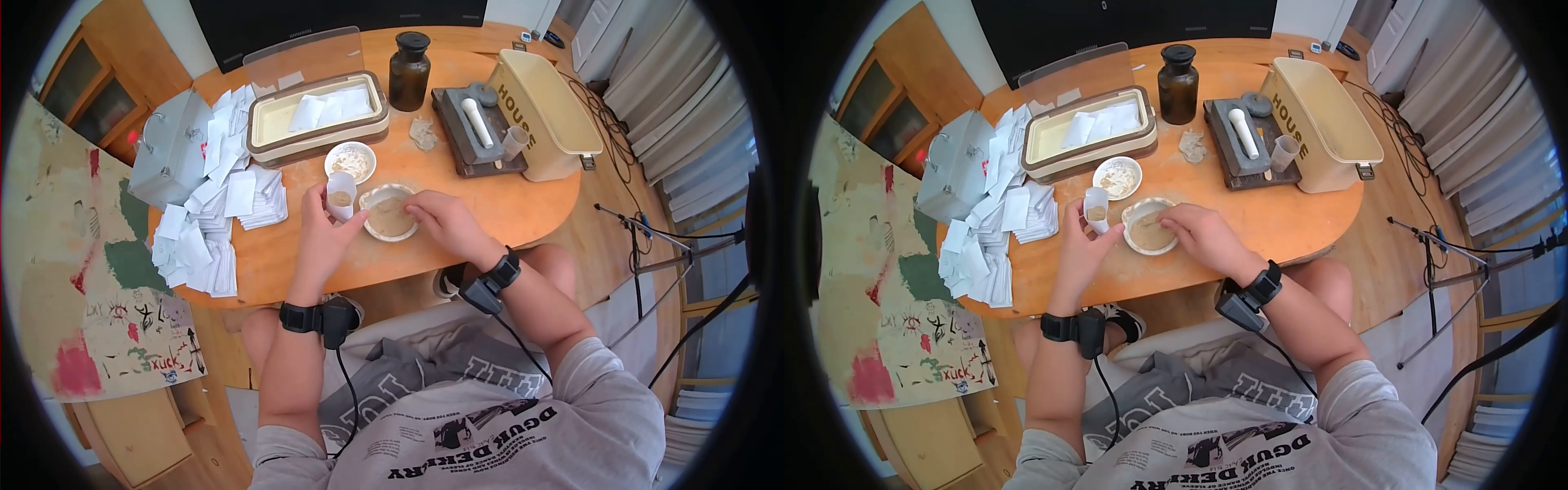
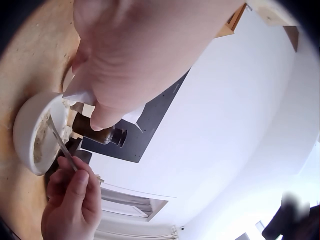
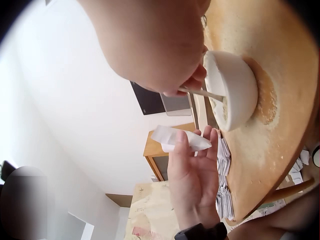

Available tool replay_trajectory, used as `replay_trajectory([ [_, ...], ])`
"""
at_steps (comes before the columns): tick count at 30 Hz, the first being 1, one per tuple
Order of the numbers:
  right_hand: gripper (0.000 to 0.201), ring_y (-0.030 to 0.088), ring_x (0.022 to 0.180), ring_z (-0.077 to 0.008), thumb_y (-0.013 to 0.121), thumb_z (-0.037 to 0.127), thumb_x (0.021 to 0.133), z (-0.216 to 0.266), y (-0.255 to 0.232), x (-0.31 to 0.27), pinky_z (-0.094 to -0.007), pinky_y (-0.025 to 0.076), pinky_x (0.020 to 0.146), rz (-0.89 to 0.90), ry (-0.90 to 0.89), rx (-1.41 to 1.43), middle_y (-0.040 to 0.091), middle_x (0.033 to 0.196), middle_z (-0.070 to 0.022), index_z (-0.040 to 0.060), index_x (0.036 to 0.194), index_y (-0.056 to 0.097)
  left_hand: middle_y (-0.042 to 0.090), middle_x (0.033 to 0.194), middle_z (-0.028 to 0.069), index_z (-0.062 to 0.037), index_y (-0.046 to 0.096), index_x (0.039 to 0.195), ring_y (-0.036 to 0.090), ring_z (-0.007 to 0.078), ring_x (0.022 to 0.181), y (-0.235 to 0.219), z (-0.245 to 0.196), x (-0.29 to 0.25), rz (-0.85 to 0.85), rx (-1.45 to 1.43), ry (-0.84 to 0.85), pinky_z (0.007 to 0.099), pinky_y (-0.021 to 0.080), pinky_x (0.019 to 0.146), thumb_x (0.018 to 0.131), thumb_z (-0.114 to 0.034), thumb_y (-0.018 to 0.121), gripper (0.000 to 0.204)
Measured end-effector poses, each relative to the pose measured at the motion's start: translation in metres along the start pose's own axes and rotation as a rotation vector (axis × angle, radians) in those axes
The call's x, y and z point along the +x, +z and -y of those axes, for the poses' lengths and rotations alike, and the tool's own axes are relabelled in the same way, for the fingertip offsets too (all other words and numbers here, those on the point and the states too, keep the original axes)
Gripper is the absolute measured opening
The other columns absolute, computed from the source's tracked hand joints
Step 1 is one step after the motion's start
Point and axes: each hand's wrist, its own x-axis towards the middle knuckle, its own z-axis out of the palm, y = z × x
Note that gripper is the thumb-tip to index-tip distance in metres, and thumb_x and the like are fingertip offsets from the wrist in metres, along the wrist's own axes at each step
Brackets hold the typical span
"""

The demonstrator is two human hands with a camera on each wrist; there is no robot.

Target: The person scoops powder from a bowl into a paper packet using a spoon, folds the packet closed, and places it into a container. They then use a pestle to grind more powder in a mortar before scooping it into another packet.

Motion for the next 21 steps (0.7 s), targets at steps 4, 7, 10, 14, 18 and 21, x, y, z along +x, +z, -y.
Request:
replay_trajectory([
  [4, 0.013, 0.065, 0.086, -0.0367, 0.058, 0.007, 0.096, 0.002, -0.017, 0.002, -0.0402, 0.053, 0.075, 0.053, 0.01, -0.004, 0.068, 0.094, -0.0178, -0.0004, 0.105, 0.065, 0.048, 0.131, 0.0141, -0.0007, 0.04, 0.133, 0.052, 0.0239, 0.122, -0.003, 0.001, -0.002, -0.009, 0.073, 0.026, 0.0366, 0.051, 0.099, 0.084, -0.012, 0.08, 0.065],
  [7, 0.012, 0.066, 0.08, -0.036, 0.055, 0.007, 0.098, -0.002, -0.016, 0.004, -0.0398, 0.053, 0.072, -0.112, 0.052, -0.126, 0.068, 0.089, -0.0166, -0.001, 0.102, 0.064, 0.048, 0.131, 0.0139, -0.0012, 0.041, 0.132, 0.053, 0.0242, 0.122, -0.002, 0.003, -0.003, -0.017, 0.11, 0.066, 0.0371, 0.051, 0.098, 0.083, -0.012, 0.081, 0.065],
  [10, 0.014, 0.066, 0.071, -0.0291, 0.053, 0.009, 0.1, -0.008, -0.002, -0.001, -0.0367, 0.053, 0.067, -0.133, 0.271, -0.04, 0.068, 0.08, -0.0144, -0.0011, 0.1, 0.062, 0.048, 0.13, 0.0141, -0.001, 0.041, 0.132, 0.053, 0.0245, 0.121, -0.003, -0.004, -0.004, -0.023, 0.145, 0.068, 0.0375, 0.051, 0.098, 0.082, -0.012, 0.081, 0.064],
  [14, 0.017, 0.064, 0.065, -0.0183, 0.051, 0.012, 0.102, -0.008, 0.014, -0.004, -0.0313, 0.052, 0.064, -0.112, 0.436, 0.219, 0.067, 0.074, -0.0101, -0.0013, 0.099, 0.062, 0.048, 0.127, 0.0156, -0.0005, 0.043, 0.131, 0.053, 0.0266, 0.119, -0.002, -0.009, -0.007, -0.04, 0.228, 0.091, 0.0379, 0.05, 0.098, 0.081, -0.015, 0.083, 0.066],
  [18, 0.021, 0.059, 0.066, -0.01, 0.05, 0.014, 0.104, -0.011, 0.02, -0.006, -0.0257, 0.049, 0.062, -0.102, 0.552, 0.425, 0.067, 0.078, -0.0058, -0.0025, 0.099, 0.062, 0.05, 0.121, 0.0165, 0.0001, 0.047, 0.129, 0.053, 0.0301, 0.114, -0.003, -0.015, -0.009, -0.022, 0.347, 0.191, 0.0382, 0.047, 0.096, 0.077, -0.018, 0.084, 0.066],
  [21, 0.021, 0.056, 0.065, -0.0086, 0.049, 0.014, 0.104, -0.012, 0.018, -0.005, -0.0238, 0.048, 0.061, -0.145, 0.617, 0.574, 0.067, 0.08, -0.0049, -0.002, 0.1, 0.062, 0.051, 0.118, 0.0168, 0.0004, 0.048, 0.127, 0.052, 0.033, 0.113, -0.002, -0.015, -0.01, -0.021, 0.372, 0.212, 0.0392, 0.045, 0.096, 0.076, -0.017, 0.085, 0.065],
])
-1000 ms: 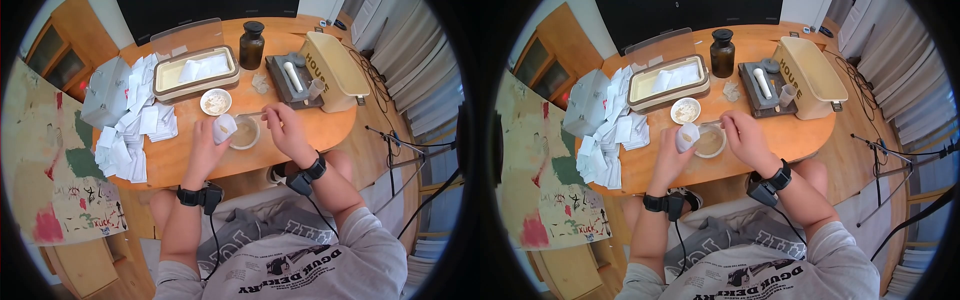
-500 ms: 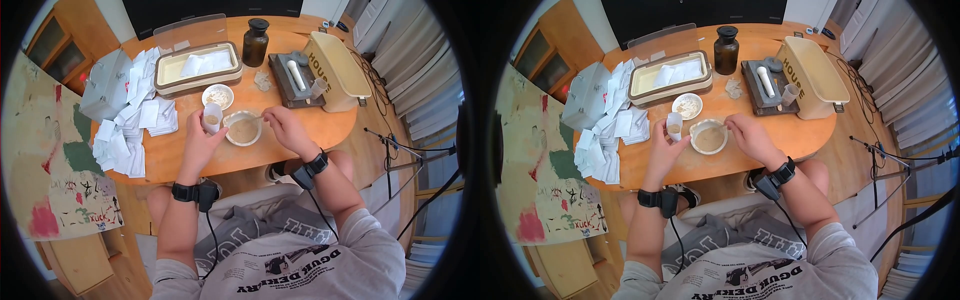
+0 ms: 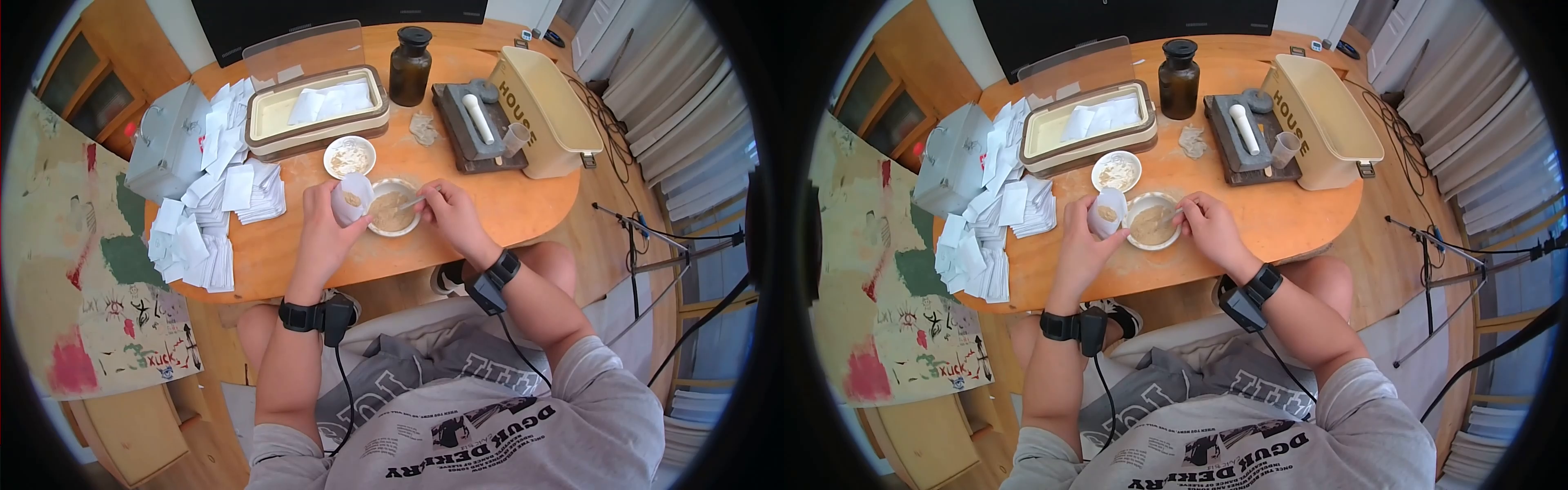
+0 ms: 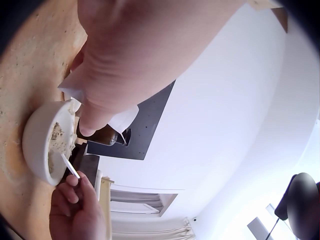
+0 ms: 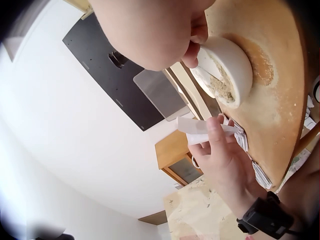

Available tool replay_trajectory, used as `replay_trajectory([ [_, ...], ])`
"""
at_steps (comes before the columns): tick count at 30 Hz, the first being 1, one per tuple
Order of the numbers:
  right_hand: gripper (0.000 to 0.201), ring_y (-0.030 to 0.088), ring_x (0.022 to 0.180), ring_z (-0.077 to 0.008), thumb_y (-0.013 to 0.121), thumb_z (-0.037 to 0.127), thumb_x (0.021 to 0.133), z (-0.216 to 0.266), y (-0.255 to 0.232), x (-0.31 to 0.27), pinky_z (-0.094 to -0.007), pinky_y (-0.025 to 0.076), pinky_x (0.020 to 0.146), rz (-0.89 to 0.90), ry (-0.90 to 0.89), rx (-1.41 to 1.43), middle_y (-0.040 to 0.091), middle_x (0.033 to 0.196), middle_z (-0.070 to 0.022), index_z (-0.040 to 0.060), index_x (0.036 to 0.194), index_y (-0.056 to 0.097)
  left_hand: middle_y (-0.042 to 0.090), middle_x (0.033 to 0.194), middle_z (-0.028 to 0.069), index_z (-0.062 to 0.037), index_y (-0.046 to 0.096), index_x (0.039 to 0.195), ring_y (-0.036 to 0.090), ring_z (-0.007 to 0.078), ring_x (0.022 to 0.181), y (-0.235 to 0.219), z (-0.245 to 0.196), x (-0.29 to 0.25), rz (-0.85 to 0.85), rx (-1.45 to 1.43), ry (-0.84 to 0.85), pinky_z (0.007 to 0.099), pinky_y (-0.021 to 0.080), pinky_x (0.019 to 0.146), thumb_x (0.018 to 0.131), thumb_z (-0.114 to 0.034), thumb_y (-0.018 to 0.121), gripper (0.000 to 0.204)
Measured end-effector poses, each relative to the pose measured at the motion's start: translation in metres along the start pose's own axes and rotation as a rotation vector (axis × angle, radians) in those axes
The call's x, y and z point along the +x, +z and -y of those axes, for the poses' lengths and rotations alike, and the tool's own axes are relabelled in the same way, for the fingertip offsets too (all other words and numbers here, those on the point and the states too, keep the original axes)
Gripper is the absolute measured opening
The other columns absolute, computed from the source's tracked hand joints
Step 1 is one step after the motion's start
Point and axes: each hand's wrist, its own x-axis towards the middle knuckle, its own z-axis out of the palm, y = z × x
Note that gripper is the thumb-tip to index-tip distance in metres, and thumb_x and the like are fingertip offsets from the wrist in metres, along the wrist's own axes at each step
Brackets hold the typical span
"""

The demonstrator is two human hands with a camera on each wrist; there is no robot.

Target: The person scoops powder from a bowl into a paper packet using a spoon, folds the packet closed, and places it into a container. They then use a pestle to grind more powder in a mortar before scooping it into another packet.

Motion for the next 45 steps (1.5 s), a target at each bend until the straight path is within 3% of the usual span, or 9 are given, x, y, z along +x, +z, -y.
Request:
replay_trajectory([
  [14, 0.019, 0.054, 0.065, -0.005, 0.05, 0.014, 0.104, 0.043, -0.012, 0.011, -0.0207, 0.044, 0.056, -0.108, -0.08, 0.257, 0.067, 0.083, -0.005, -0.0005, 0.102, 0.062, 0.05, 0.119, 0.0176, -0.0011, 0.049, 0.127, 0.052, 0.0353, 0.113, 0.003, -0.011, -0.001, 0.082, 0.005, -0.012, 0.0406, 0.045, 0.099, 0.075, -0.016, 0.084, 0.064],
  [17, 0.016, 0.062, 0.07, -0.0129, 0.053, 0.011, 0.102, 0.048, 0.004, -0.004, -0.0267, 0.05, 0.061, -0.081, -0.294, -0.095, 0.068, 0.084, -0.0086, -0.0013, 0.103, 0.063, 0.05, 0.119, 0.0177, -0.0008, 0.049, 0.127, 0.051, 0.0356, 0.113, 0.005, -0.014, 0.0, 0.096, -0.003, -0.008, 0.0409, 0.044, 0.099, 0.075, -0.016, 0.084, 0.064],
  [19, 0.012, 0.068, 0.077, -0.0235, 0.057, 0.007, 0.099, 0.051, 0.009, -0.011, -0.033, 0.053, 0.068, -0.048, -0.694, -0.427, 0.069, 0.086, -0.0129, -0.0016, 0.103, 0.064, 0.049, 0.119, 0.0178, -0.0005, 0.049, 0.127, 0.051, 0.0359, 0.113, 0.005, -0.013, 0.0, 0.097, -0.008, -0.015, 0.0411, 0.044, 0.1, 0.075, -0.016, 0.083, 0.064],
  [25, 0.01, 0.067, 0.081, -0.0333, 0.059, 0.006, 0.096, 0.044, -0.01, -0.012, -0.037, 0.054, 0.072, -0.15, -0.577, -0.519, 0.067, 0.089, -0.0168, -0.0002, 0.103, 0.064, 0.051, 0.121, 0.0156, -0.0006, 0.045, 0.128, 0.055, 0.0286, 0.111, 0.015, 0.008, 0.002, -0.049, -0.023, -0.077, 0.0383, 0.05, 0.094, 0.079, -0.012, 0.082, 0.063],
  [27, 0.01, 0.066, 0.083, -0.035, 0.06, 0.006, 0.096, 0.029, -0.012, -0.004, -0.0382, 0.054, 0.074, -0.082, -0.59, -0.566, 0.067, 0.09, -0.0175, 0.0, 0.103, 0.065, 0.053, 0.119, 0.0105, -0.003, 0.041, 0.129, 0.056, 0.0194, 0.108, 0.017, 0.011, 0.005, -0.155, -0.597, -0.201, 0.0335, 0.052, 0.089, 0.083, -0.007, 0.08, 0.061],
  [30, 0.012, 0.065, 0.085, -0.0373, 0.061, 0.008, 0.096, 0.02, -0.006, -0.002, -0.0402, 0.053, 0.075, 0.011, -0.625, -0.599, 0.067, 0.091, -0.0185, 0.0001, 0.103, 0.065, 0.053, 0.117, 0.0071, -0.0048, 0.037, 0.13, 0.056, 0.0136, 0.106, 0.011, 0.0, 0.006, -0.154, -0.71, -0.23, 0.0295, 0.051, 0.089, 0.085, -0.003, 0.077, 0.06],
  [38, 0.013, 0.065, 0.086, -0.0366, 0.06, 0.01, 0.096, 0.044, -0.017, -0.014, -0.0415, 0.053, 0.077, 0.135, -0.48, -0.497, 0.066, 0.09, -0.0181, 0.0, 0.1, 0.066, 0.053, 0.12, 0.01, -0.003, 0.037, 0.13, 0.056, 0.0152, 0.11, 0.012, 0.008, 0.005, -0.103, -0.63, -0.201, 0.0297, 0.05, 0.093, 0.085, -0.004, 0.077, 0.06],
  [42, 0.012, 0.065, 0.087, -0.036, 0.059, 0.009, 0.096, 0.044, -0.017, -0.017, -0.0418, 0.052, 0.076, 0.264, -0.565, -0.648, 0.066, 0.09, -0.0178, 0.0002, 0.1, 0.066, 0.046, 0.128, 0.0155, 0.0005, 0.039, 0.131, 0.054, 0.0225, 0.116, 0.011, 0.009, 0.004, -0.082, -0.551, -0.185, 0.0375, 0.05, 0.099, 0.082, -0.012, 0.081, 0.065],
  [45, 0.011, 0.065, 0.086, -0.0363, 0.059, 0.008, 0.096, 0.034, -0.013, -0.013, -0.0415, 0.052, 0.075, 0.211, -0.624, -0.671, 0.066, 0.091, -0.018, 0.0002, 0.1, 0.066, 0.049, 0.126, 0.0129, -0.0011, 0.038, 0.13, 0.054, 0.0179, 0.116, 0.012, 0.006, 0.004, -0.077, -0.467, -0.162, 0.0331, 0.049, 0.099, 0.084, -0.005, 0.078, 0.061],
])
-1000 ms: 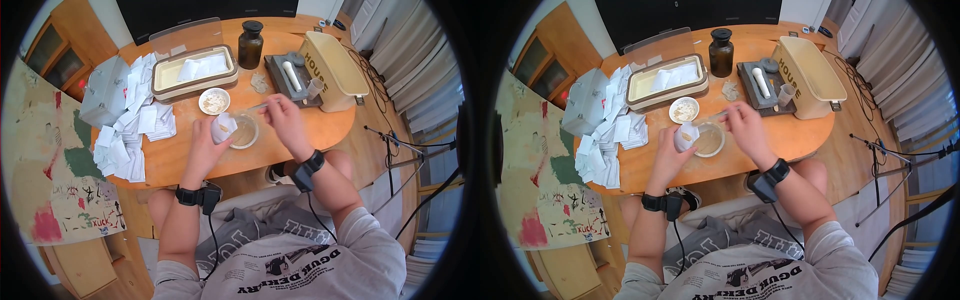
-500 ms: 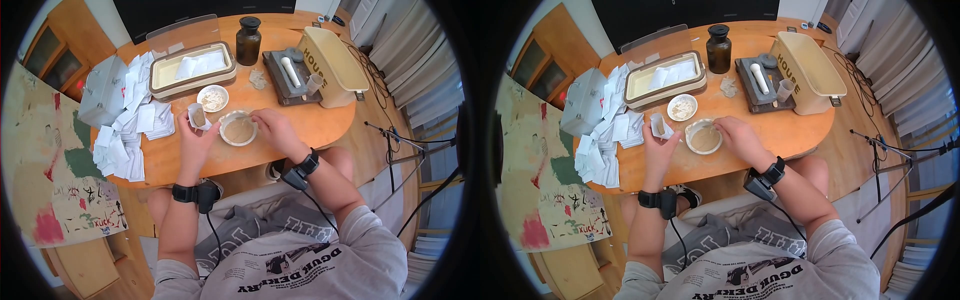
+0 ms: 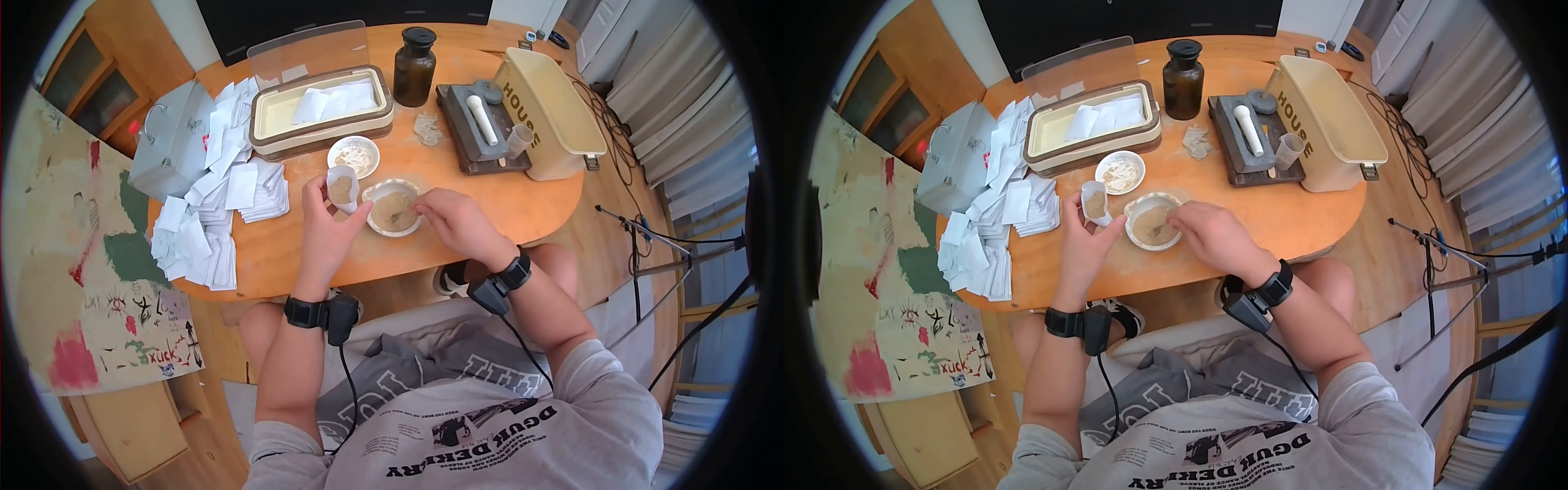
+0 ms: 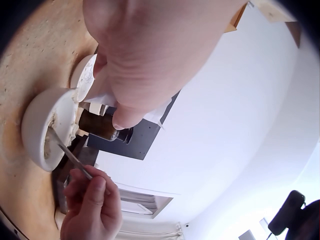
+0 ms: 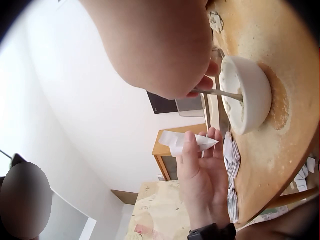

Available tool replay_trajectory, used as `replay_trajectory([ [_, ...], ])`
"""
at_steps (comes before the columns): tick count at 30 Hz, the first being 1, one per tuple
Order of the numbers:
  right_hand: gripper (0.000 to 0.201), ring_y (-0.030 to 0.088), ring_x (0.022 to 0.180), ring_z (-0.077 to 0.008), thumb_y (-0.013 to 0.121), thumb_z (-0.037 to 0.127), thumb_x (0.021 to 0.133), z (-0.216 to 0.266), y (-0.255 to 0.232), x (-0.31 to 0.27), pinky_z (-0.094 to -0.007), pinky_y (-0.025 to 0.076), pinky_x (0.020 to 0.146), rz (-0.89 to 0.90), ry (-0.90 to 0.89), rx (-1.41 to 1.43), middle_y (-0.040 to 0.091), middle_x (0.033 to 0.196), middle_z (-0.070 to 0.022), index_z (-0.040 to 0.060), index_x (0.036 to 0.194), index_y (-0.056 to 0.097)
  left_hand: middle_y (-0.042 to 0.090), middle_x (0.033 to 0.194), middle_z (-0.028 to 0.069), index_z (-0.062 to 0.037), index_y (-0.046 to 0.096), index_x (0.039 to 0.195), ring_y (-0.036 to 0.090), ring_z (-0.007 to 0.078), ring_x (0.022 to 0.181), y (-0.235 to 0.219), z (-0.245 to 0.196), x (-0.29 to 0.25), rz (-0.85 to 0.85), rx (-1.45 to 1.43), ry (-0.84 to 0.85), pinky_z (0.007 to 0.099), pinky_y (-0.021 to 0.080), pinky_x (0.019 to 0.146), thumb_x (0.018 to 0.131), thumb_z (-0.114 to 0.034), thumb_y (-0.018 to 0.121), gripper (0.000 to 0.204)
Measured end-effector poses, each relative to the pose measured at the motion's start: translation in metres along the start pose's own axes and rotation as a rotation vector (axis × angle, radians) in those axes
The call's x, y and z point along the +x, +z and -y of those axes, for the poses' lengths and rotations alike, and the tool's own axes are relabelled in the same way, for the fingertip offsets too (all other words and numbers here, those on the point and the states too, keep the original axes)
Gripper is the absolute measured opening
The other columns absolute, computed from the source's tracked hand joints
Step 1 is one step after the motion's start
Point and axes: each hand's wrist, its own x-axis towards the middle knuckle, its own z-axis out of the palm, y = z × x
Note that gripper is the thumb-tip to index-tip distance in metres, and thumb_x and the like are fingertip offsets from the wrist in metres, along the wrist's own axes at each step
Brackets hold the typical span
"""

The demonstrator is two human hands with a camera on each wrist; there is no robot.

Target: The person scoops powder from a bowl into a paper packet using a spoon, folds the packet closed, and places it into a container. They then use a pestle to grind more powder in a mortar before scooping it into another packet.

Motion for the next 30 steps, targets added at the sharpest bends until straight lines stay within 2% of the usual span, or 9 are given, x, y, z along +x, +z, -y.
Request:
replay_trajectory([
  [5, 0.012, 0.066, 0.082, -0.0373, 0.059, 0.008, 0.096, -0.01, -0.001, 0.002, -0.0406, 0.053, 0.072, -0.214, 0.091, -0.048, 0.067, 0.088, -0.018, -0.0005, 0.1, 0.065, 0.048, 0.125, 0.0127, -0.0009, 0.038, 0.13, 0.053, 0.0187, 0.116, -0.001, 0.001, 0.0, -0.007, 0.042, 0.03, 0.0337, 0.049, 0.1, 0.083, -0.006, 0.079, 0.062],
  [8, 0.014, 0.067, 0.071, -0.0307, 0.057, 0.01, 0.098, -0.02, 0.011, 0.002, -0.0369, 0.053, 0.067, -0.262, 0.206, -0.019, 0.069, 0.083, -0.0158, -0.0011, 0.1, 0.065, 0.048, 0.123, 0.0121, -0.0005, 0.04, 0.129, 0.054, 0.0202, 0.115, -0.001, 0.0, -0.001, -0.016, 0.145, 0.056, 0.0343, 0.05, 0.098, 0.082, -0.009, 0.081, 0.062],
  [10, 0.018, 0.066, 0.065, -0.0194, 0.054, 0.012, 0.101, -0.02, 0.02, 0.002, -0.0317, 0.053, 0.064, -0.184, 0.448, 0.257, 0.07, 0.079, -0.012, -0.0022, 0.1, 0.064, 0.048, 0.122, 0.0119, -0.0002, 0.042, 0.129, 0.055, 0.0213, 0.114, -0.002, -0.004, -0.002, -0.019, 0.235, 0.071, 0.035, 0.05, 0.097, 0.081, -0.011, 0.081, 0.063],
  [11, 0.018, 0.066, 0.065, -0.0194, 0.054, 0.012, 0.101, -0.019, 0.023, 0.002, -0.0317, 0.053, 0.064, -0.186, 0.45, 0.256, 0.07, 0.079, -0.012, -0.0022, 0.1, 0.064, 0.049, 0.12, 0.0126, 0.0, 0.044, 0.128, 0.055, 0.0234, 0.113, -0.003, -0.008, -0.003, -0.008, 0.29, 0.086, 0.0358, 0.05, 0.095, 0.08, -0.012, 0.082, 0.062],
  [13, 0.022, 0.063, 0.062, -0.0118, 0.051, 0.014, 0.103, -0.018, 0.029, 0.003, -0.0273, 0.052, 0.061, -0.161, 0.537, 0.442, 0.07, 0.078, -0.0083, -0.0031, 0.098, 0.064, 0.05, 0.119, 0.0133, 0.0002, 0.047, 0.127, 0.056, 0.0255, 0.111, -0.003, -0.009, -0.003, 0.007, 0.347, 0.103, 0.0367, 0.05, 0.093, 0.079, -0.014, 0.083, 0.062],
  [18, 0.022, 0.06, 0.062, -0.0107, 0.05, 0.015, 0.103, -0.023, 0.032, 0.003, -0.0258, 0.05, 0.06, -0.186, 0.627, 0.644, 0.069, 0.079, -0.0068, -0.0022, 0.099, 0.063, 0.053, 0.114, 0.017, 0.0003, 0.052, 0.123, 0.055, 0.0336, 0.109, -0.004, -0.013, -0.005, 0.045, 0.48, 0.165, 0.0402, 0.047, 0.094, 0.075, -0.017, 0.084, 0.061],
  [22, 0.019, 0.055, 0.061, -0.0083, 0.05, 0.015, 0.103, -0.028, 0.024, 0.003, -0.0233, 0.047, 0.057, -0.271, 0.721, 0.86, 0.067, 0.08, -0.0055, 0.0001, 0.101, 0.062, 0.053, 0.115, 0.0173, 0.0, 0.051, 0.124, 0.054, 0.0346, 0.11, -0.003, -0.015, -0.006, 0.064, 0.487, 0.139, 0.0411, 0.046, 0.095, 0.075, -0.017, 0.084, 0.061],
  [25, 0.019, 0.053, 0.063, -0.0052, 0.05, 0.018, 0.104, -0.03, 0.011, 0.005, -0.02, 0.041, 0.055, -0.323, 0.685, 0.858, 0.066, 0.081, -0.0024, 0.0036, 0.098, 0.062, 0.053, 0.116, 0.0176, -0.0003, 0.052, 0.124, 0.054, 0.035, 0.11, -0.004, -0.014, -0.006, 0.095, 0.53, 0.134, 0.0414, 0.046, 0.096, 0.076, -0.016, 0.083, 0.06],
  [30, 0.019, 0.054, 0.06, -0.0066, 0.05, 0.016, 0.104, -0.009, -0.014, 0.02, -0.0213, 0.045, 0.056, -0.411, 0.609, 0.849, 0.068, 0.081, -0.0053, 0.0008, 0.1, 0.062, 0.053, 0.116, 0.0181, -0.0005, 0.052, 0.125, 0.053, 0.0362, 0.112, 0.002, -0.016, -0.007, 0.15, 0.513, 0.162, 0.042, 0.045, 0.097, 0.077, -0.016, 0.081, 0.058],
])
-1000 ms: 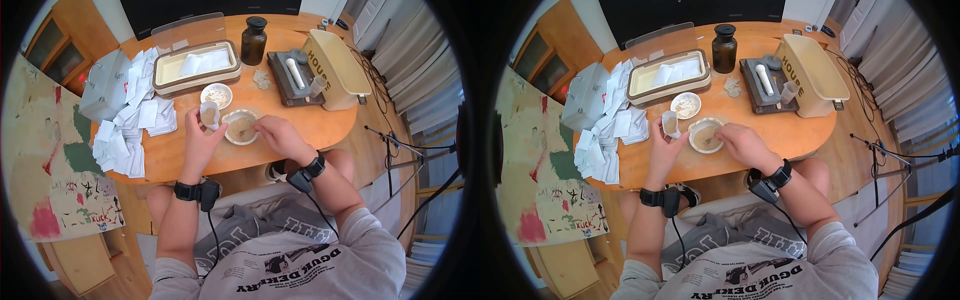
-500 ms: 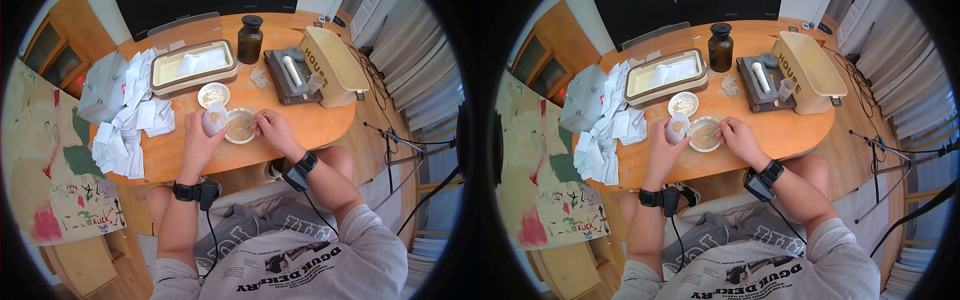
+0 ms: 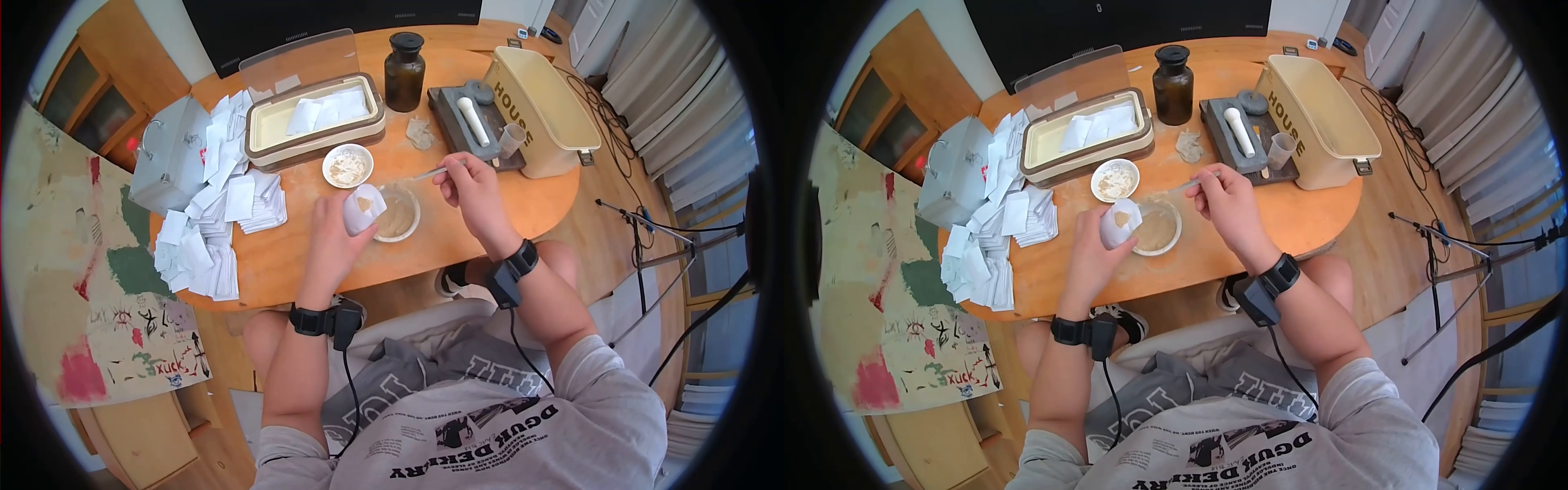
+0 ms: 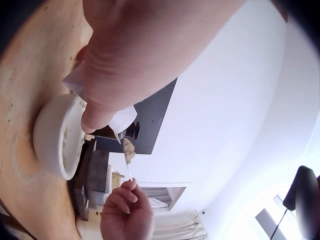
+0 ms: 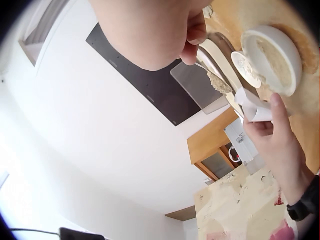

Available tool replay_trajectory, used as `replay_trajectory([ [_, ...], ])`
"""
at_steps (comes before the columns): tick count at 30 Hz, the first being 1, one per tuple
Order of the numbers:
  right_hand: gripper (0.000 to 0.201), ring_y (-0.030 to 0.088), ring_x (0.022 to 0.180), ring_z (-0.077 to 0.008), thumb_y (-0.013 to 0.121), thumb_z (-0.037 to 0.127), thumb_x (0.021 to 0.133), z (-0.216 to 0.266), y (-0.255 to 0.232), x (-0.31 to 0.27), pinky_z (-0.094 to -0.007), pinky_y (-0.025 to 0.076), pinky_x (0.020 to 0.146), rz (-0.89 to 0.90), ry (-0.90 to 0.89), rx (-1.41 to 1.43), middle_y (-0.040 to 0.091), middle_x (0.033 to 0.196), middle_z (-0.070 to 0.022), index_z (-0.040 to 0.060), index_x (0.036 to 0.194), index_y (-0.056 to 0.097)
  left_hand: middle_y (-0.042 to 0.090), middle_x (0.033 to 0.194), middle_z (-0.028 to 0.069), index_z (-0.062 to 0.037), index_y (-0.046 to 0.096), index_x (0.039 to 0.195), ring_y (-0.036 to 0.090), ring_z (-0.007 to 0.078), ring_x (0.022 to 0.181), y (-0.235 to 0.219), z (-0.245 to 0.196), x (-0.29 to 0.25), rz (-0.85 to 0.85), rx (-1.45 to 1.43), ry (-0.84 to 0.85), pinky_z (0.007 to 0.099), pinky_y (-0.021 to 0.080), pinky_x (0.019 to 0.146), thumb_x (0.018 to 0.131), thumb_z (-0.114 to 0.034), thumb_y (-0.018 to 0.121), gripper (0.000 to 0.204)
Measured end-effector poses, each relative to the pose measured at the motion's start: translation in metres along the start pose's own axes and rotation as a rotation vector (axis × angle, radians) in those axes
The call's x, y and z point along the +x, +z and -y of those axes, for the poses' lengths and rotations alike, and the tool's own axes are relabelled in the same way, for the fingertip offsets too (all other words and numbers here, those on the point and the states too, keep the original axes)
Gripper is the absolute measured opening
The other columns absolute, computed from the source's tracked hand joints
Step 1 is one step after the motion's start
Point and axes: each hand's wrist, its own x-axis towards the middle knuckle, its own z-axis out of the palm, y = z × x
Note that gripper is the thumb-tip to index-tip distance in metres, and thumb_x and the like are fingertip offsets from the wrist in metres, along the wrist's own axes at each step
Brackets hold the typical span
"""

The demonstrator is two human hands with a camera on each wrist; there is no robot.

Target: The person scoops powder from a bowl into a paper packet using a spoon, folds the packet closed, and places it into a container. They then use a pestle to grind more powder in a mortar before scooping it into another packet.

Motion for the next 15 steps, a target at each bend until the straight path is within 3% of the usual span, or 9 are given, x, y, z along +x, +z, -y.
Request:
replay_trajectory([
  [3, 0.016, 0.059, 0.062, -0.0107, 0.053, 0.012, 0.102, 0.007, 0.021, -0.02, -0.0248, 0.048, 0.058, -0.013, -0.143, -0.196, 0.069, 0.083, -0.0079, -0.0005, 0.101, 0.063, 0.052, 0.117, 0.0182, -0.0004, 0.051, 0.124, 0.052, 0.0367, 0.112, 0.003, -0.004, 0.001, 0.011, 0.012, 0.009, 0.0423, 0.044, 0.097, 0.077, -0.016, 0.081, 0.058],
  [5, 0.013, 0.063, 0.065, -0.0176, 0.057, 0.007, 0.099, -0.001, 0.029, -0.033, -0.0289, 0.052, 0.063, 0.147, -0.565, -0.539, 0.07, 0.084, -0.011, -0.0014, 0.104, 0.065, 0.052, 0.117, 0.0184, 0.0, 0.051, 0.124, 0.052, 0.0366, 0.112, 0.005, -0.003, 0.001, 0.005, 0.009, 0.014, 0.0421, 0.044, 0.098, 0.077, -0.016, 0.082, 0.058],
  [6, 0.013, 0.063, 0.065, -0.0176, 0.057, 0.007, 0.099, 0.001, 0.029, -0.034, -0.0289, 0.052, 0.063, 0.148, -0.564, -0.535, 0.07, 0.084, -0.011, -0.0014, 0.104, 0.065, 0.052, 0.117, 0.0185, 0.0005, 0.05, 0.124, 0.052, 0.0365, 0.112, 0.005, 0.0, 0.001, -0.007, 0.007, 0.014, 0.042, 0.044, 0.098, 0.077, -0.015, 0.082, 0.059],
  [8, 0.012, 0.067, 0.07, -0.0234, 0.059, 0.003, 0.097, 0.007, 0.023, -0.039, -0.0312, 0.053, 0.067, -0.004, -0.679, -0.553, 0.07, 0.084, -0.0129, -0.0016, 0.105, 0.066, 0.052, 0.118, 0.0179, 0.0002, 0.047, 0.125, 0.053, 0.0334, 0.113, 0.007, 0.005, -0.001, -0.054, -0.019, -0.034, 0.0408, 0.045, 0.098, 0.077, -0.014, 0.082, 0.061],
  [10, 0.012, 0.068, 0.072, -0.0238, 0.058, 0.003, 0.097, 0.01, 0.017, -0.038, -0.0313, 0.054, 0.068, -0.006, -0.621, -0.556, 0.07, 0.085, -0.0131, -0.0017, 0.105, 0.065, 0.052, 0.119, 0.0172, -0.0001, 0.045, 0.126, 0.054, 0.0304, 0.114, 0.011, 0.01, -0.001, -0.095, -0.048, -0.076, 0.0396, 0.046, 0.098, 0.078, -0.013, 0.082, 0.062],
  [12, 0.012, 0.069, 0.073, -0.0243, 0.058, 0.003, 0.097, 0.01, 0.013, -0.034, -0.0314, 0.054, 0.068, -0.021, -0.567, -0.559, 0.07, 0.085, -0.0133, -0.0019, 0.105, 0.065, 0.053, 0.122, 0.0147, -0.0021, 0.039, 0.127, 0.055, 0.0218, 0.114, 0.015, 0.014, 0.003, -0.244, -0.4, -0.172, 0.0354, 0.049, 0.096, 0.08, -0.008, 0.082, 0.064],
  [15, 0.011, 0.07, 0.077, -0.0246, 0.058, 0.004, 0.097, -0.001, 0.013, -0.029, -0.0318, 0.054, 0.068, 0.015, -0.542, -0.575, 0.07, 0.085, -0.0133, -0.0025, 0.104, 0.065, 0.053, 0.123, 0.0119, -0.0043, 0.036, 0.127, 0.055, 0.0162, 0.113, 0.009, 0.007, 0.005, -0.203, -0.644, -0.216, 0.0321, 0.05, 0.094, 0.082, -0.005, 0.08, 0.064],
])
